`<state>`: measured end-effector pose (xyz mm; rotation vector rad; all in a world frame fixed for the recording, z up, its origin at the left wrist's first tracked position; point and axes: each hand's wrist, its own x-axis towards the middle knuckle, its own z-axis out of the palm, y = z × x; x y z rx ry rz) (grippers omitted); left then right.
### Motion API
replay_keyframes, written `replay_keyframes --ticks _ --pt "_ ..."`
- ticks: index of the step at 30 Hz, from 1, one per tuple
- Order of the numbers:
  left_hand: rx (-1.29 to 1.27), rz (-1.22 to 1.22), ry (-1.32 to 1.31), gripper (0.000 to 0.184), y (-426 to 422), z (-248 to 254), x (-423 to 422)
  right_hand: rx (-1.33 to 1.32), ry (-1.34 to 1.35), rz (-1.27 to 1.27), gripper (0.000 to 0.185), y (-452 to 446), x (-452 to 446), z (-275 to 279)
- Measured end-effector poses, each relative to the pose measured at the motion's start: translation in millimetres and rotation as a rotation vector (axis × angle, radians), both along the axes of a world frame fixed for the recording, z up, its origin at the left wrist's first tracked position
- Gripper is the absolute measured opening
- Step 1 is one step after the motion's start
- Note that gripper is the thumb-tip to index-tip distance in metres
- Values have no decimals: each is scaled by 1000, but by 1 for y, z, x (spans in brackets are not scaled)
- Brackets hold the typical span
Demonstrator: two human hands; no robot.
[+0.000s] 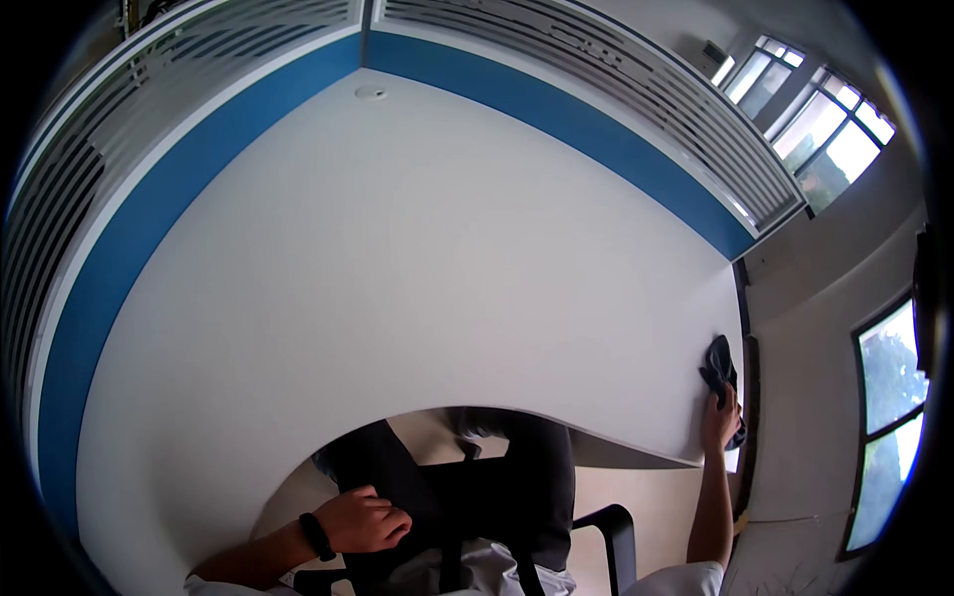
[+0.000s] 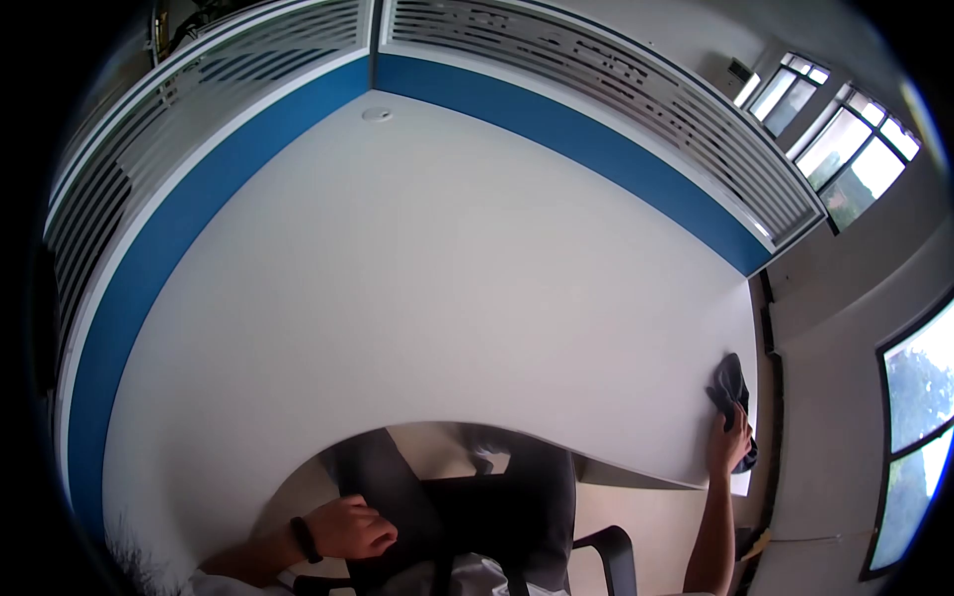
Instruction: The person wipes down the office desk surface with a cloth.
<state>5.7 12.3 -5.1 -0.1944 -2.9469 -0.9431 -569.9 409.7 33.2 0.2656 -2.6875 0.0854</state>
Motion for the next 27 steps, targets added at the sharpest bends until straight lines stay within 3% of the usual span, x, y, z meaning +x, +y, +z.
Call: replay_keyframes --ticks 9,11,15,17,21,23,24,26,27 --pt "-63 10 -16 9 2 -6 1 -19 12 17 47 -4 3 3" --pt "-45 37 120 13 2 -4 -1 -13 -23 -22 47 -8 6 6" --pt "-117 72 -109 10 4 0 1 -31 -7 14 45 -24 19 18" --pt "-93 47 43 12 3 -11 1 13 3 21 46 -15 11 12" --pt "-118 95 15 18 3 -6 -4 87 -55 -4 52 5 -18 -2" --pt "-187 3 -22 21 -5 7 -4 106 -122 -102 54 1 -25 -1" --pt "-149 26 27 23 -4 3 -3 77 -454 -530 54 -22 -80 12" --pt "-134 62 93 25 -2 -4 -3 40 -780 -939 53 -40 -123 20" --pt "-111 68 151 26 -2 -5 -3 -46 -563 -353 54 -20 -92 8"
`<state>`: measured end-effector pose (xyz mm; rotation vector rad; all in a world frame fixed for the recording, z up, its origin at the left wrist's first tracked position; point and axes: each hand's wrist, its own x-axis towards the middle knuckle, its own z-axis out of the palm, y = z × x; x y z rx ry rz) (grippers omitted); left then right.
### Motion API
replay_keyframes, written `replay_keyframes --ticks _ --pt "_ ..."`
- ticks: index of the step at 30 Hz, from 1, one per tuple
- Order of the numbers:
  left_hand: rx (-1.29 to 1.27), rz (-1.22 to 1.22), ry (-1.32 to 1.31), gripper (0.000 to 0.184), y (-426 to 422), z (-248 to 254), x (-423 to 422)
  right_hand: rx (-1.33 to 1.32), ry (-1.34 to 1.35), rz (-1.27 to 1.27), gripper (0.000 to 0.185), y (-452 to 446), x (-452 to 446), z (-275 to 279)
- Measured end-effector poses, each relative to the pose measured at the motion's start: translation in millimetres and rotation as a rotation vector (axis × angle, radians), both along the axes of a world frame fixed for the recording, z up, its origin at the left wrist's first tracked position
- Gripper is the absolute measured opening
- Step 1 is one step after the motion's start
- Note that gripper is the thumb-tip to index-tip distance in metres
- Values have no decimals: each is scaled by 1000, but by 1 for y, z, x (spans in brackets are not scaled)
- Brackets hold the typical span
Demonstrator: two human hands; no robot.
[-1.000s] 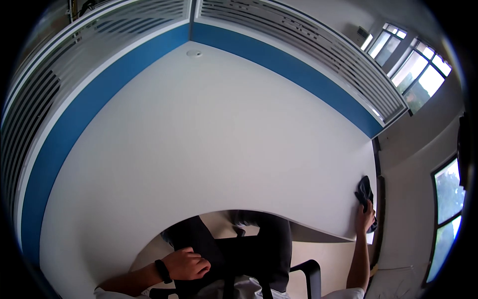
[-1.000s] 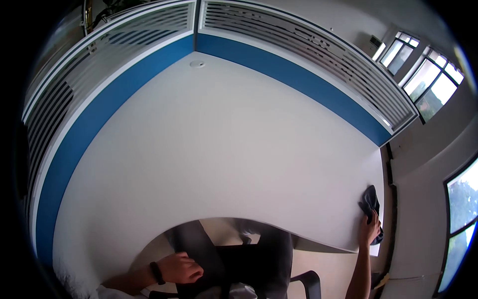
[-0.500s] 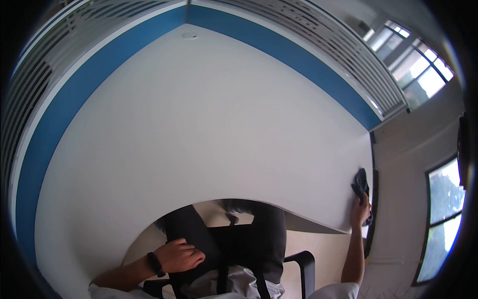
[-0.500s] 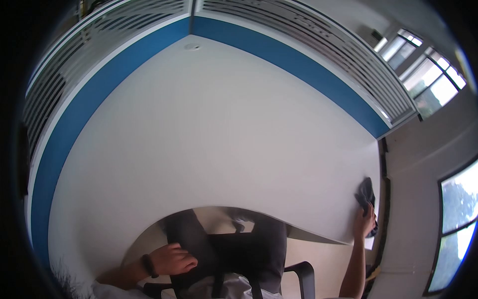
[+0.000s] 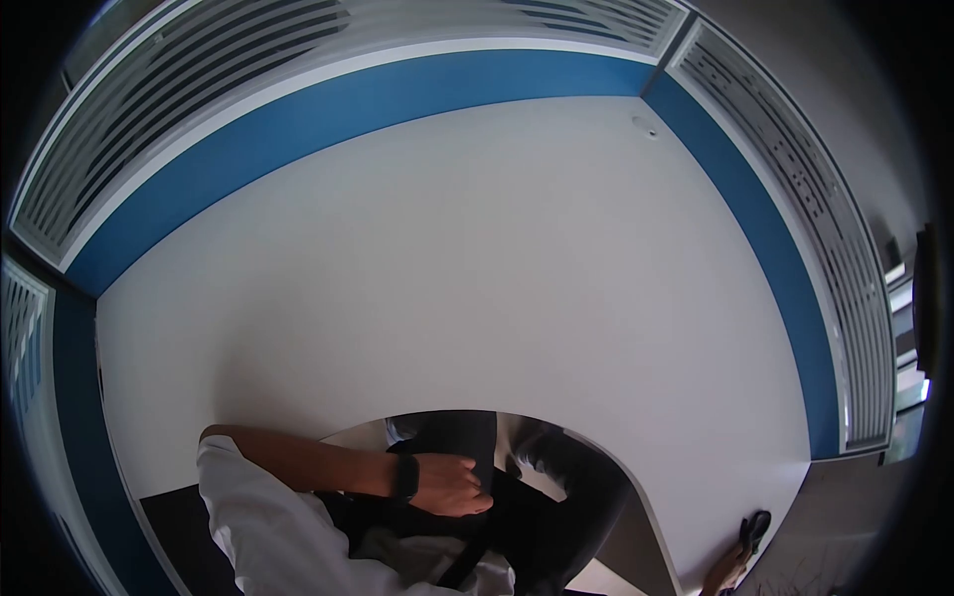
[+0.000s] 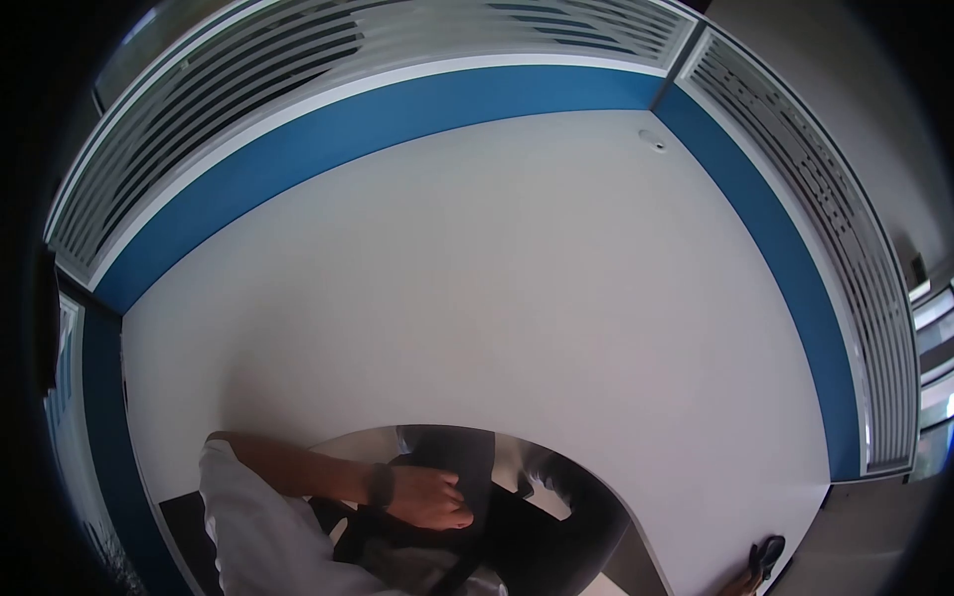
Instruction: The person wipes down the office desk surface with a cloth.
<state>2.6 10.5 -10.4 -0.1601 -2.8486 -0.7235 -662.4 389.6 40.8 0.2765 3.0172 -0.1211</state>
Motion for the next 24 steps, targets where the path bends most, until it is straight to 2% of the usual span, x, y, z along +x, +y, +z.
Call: replay_keyframes --ticks 2,4,5,6,9,14,16,20,23,24 --pt "-9 -2 -18 25 1 -1 -1 -194 278 534 54 -6 45 -16" --pt "-14 -7 -36 25 1 -3 -3 -8 376 536 54 -91 92 3" --pt "46 -32 -53 23 2 -6 -5 -39 407 631 54 -97 68 -14" --pt "103 -52 -74 21 1 -7 -5 31 405 596 54 -129 80 -12" --pt "71 -60 -56 23 2 -7 -4 11 417 674 53 -205 110 -8" --pt "24 -33 -31 21 0 -13 -5 -27 470 941 51 -301 145 -8" --pt "-12 -103 62 22 0 -22 -7 -50 468 1006 49 -335 162 -8" --pt "-61 -152 30 24 -1 -20 -13 -48 544 1226 47 -404 199 -6" --pt "-49 -119 2 14 -2 -19 -20 -61 518 1329 48 -457 239 1" --pt "-70 -55 122 14 1 -61 -36 -64 526 1350 49 -475 245 -1"
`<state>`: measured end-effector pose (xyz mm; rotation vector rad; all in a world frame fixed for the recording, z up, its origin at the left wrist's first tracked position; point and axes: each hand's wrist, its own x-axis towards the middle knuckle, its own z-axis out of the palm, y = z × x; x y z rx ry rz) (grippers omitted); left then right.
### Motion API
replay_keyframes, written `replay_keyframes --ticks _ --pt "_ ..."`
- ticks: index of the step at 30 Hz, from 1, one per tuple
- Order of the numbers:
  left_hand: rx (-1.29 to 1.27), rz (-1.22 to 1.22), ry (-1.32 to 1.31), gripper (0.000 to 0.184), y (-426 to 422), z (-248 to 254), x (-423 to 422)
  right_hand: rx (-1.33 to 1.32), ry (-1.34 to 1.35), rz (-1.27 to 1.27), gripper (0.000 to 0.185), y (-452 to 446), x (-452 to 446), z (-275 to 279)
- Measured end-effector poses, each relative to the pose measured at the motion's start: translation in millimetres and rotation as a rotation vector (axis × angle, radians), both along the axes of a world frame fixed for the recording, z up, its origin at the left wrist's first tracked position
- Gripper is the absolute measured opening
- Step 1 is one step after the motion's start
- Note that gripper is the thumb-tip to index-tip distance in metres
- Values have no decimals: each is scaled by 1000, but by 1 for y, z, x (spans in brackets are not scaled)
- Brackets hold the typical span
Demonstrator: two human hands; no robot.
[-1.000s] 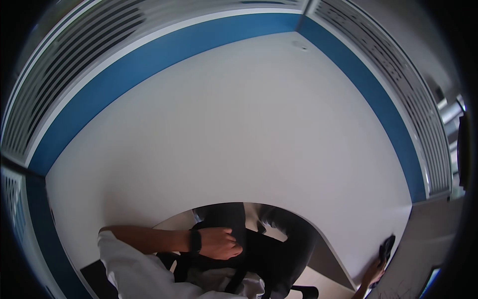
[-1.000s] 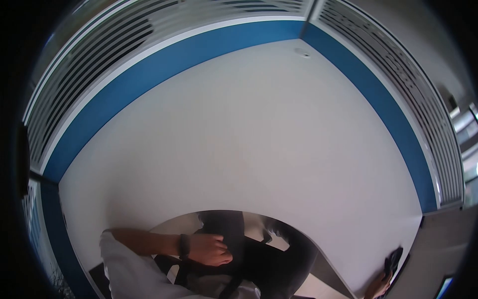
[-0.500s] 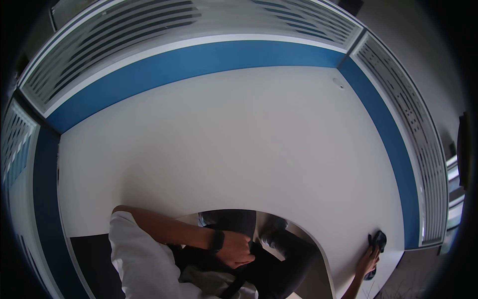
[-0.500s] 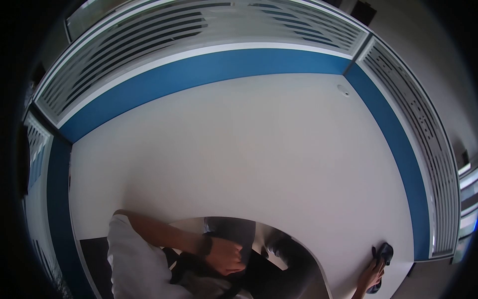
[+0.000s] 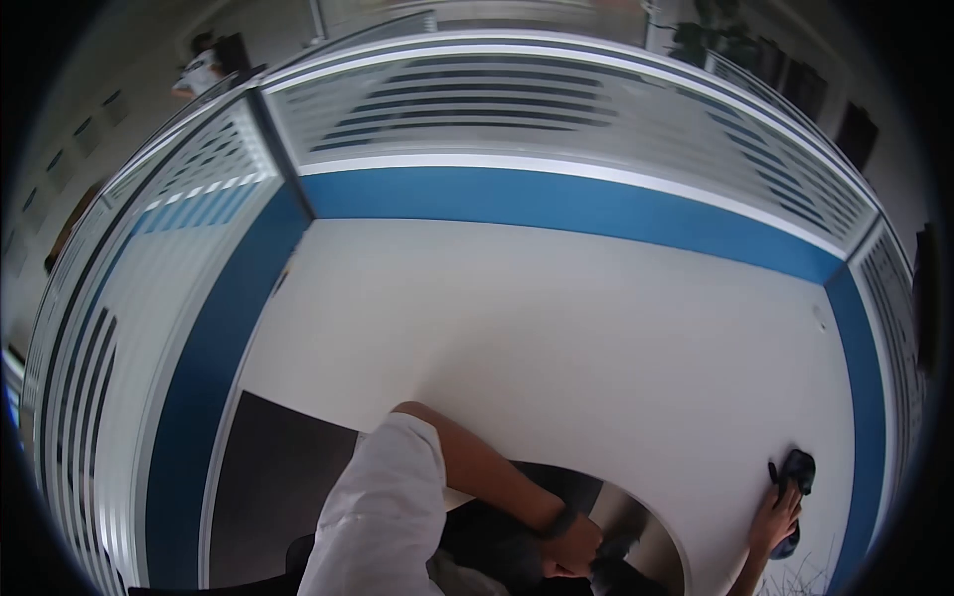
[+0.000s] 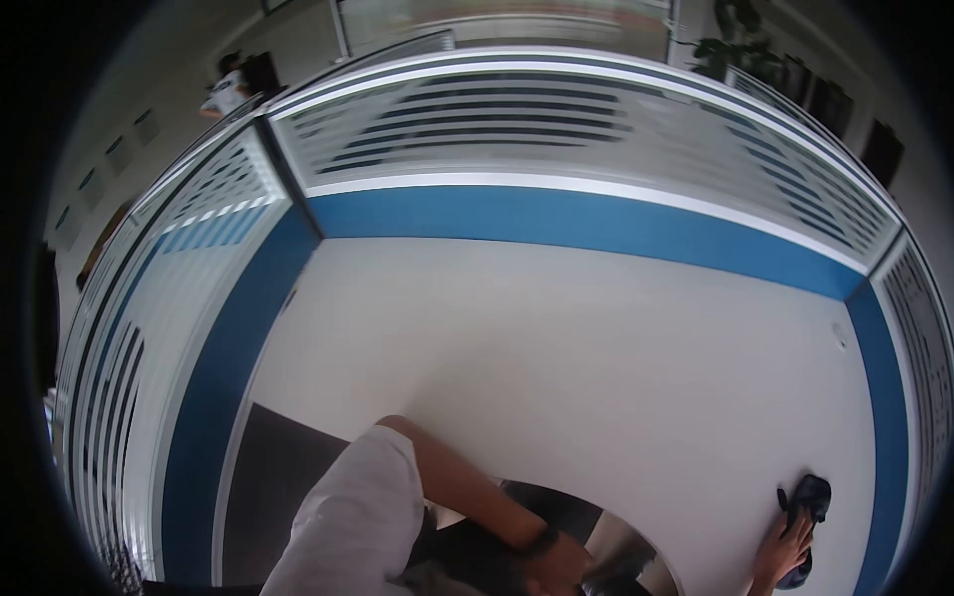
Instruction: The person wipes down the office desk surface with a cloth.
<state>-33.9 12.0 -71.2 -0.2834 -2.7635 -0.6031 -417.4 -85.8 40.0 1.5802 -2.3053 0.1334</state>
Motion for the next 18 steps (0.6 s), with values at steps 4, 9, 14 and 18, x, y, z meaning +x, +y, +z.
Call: replay_keyframes --ticks 4,9,14,18 --pt "-30 18 -60 16 -6 22 5 14 34 19 50 -58 33 4" --pt "-100 -13 -296 21 1 66 21 21 29 13 48 -111 38 3" --pt "-120 -131 -434 28 5 80 22 0 70 3 49 -137 29 6" --pt "31 -64 -116 18 4 52 17 -199 -8 109 49 -143 13 -6"
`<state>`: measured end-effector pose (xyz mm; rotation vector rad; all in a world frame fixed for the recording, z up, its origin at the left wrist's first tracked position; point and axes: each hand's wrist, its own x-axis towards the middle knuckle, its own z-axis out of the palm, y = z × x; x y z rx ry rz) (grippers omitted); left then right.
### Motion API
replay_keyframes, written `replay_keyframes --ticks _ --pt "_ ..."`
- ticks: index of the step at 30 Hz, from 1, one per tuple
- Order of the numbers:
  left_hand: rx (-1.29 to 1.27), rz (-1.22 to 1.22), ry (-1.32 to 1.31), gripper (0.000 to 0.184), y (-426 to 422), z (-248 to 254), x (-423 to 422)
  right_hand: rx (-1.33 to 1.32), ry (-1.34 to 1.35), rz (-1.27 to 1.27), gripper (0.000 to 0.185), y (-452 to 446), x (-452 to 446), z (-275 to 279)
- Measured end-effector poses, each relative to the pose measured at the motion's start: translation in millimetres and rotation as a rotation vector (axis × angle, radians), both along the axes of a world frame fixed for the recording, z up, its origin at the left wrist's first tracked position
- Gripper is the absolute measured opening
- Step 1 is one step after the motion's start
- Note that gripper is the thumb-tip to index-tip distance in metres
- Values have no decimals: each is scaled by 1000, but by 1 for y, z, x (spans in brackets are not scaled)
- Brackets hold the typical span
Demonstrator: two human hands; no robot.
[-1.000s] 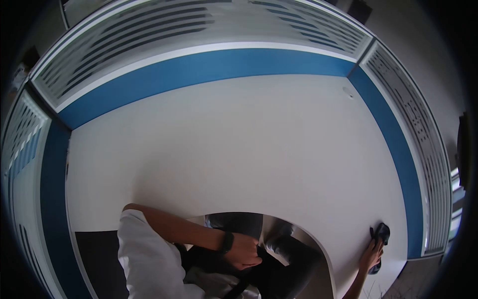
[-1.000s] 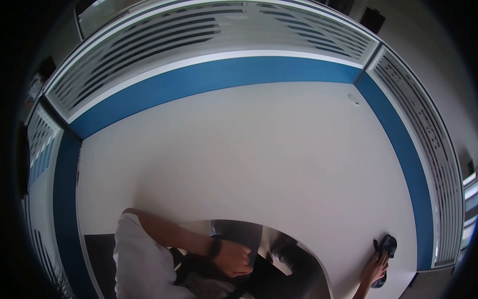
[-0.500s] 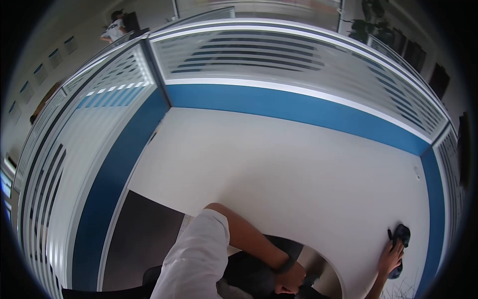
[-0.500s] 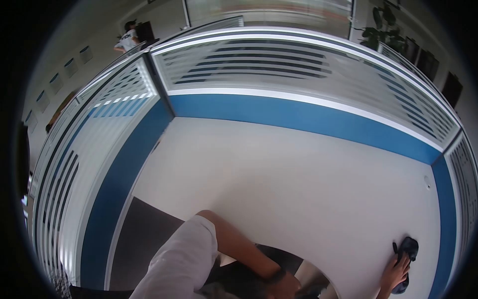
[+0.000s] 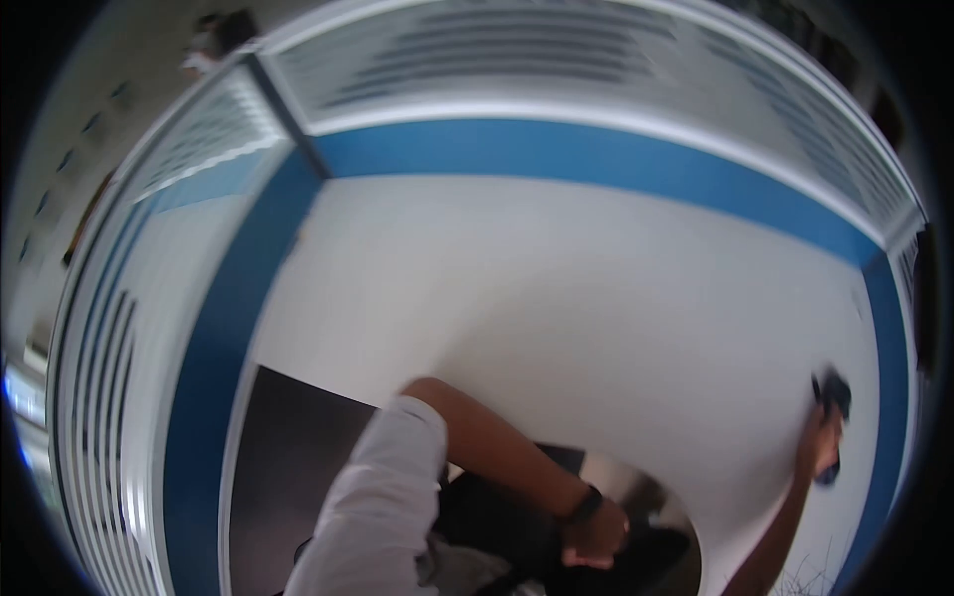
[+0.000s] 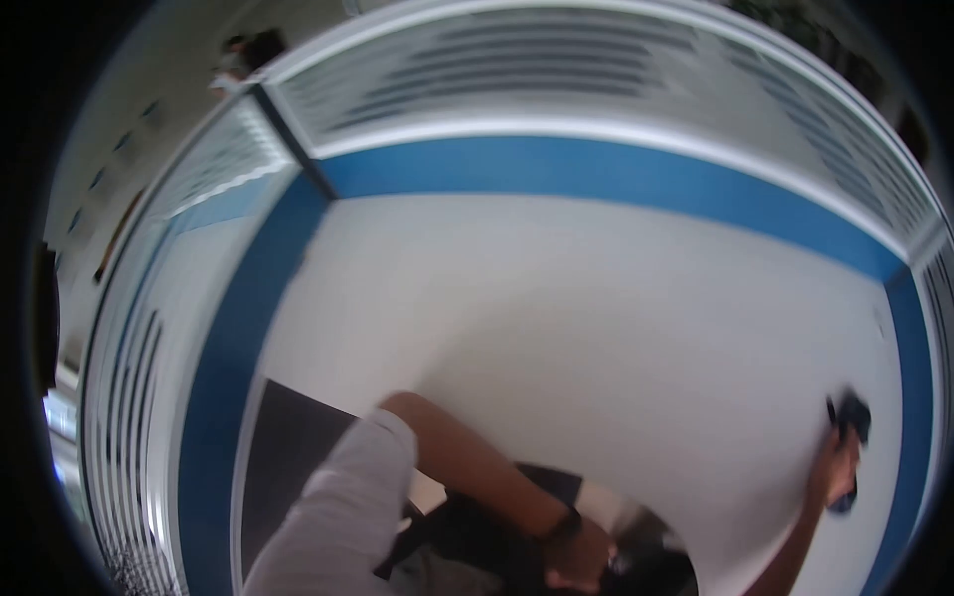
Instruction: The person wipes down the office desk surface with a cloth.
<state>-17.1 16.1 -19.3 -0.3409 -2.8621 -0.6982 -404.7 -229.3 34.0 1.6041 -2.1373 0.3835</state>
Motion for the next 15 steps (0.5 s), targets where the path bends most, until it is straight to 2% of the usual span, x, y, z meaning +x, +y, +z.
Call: replay_keyframes --ticks 2,5,9,15 --pt "73 -26 -101 19 -7 23 24 8 -28 -5 49 7 16 12" --pt "132 16 17 14 -2 14 41 45 -82 -66 48 11 42 26" --pt "-8 32 99 21 1 23 52 59 -89 -98 50 15 61 29" --pt "-81 -12 5 24 -7 39 58 12 -185 -52 51 16 75 32"
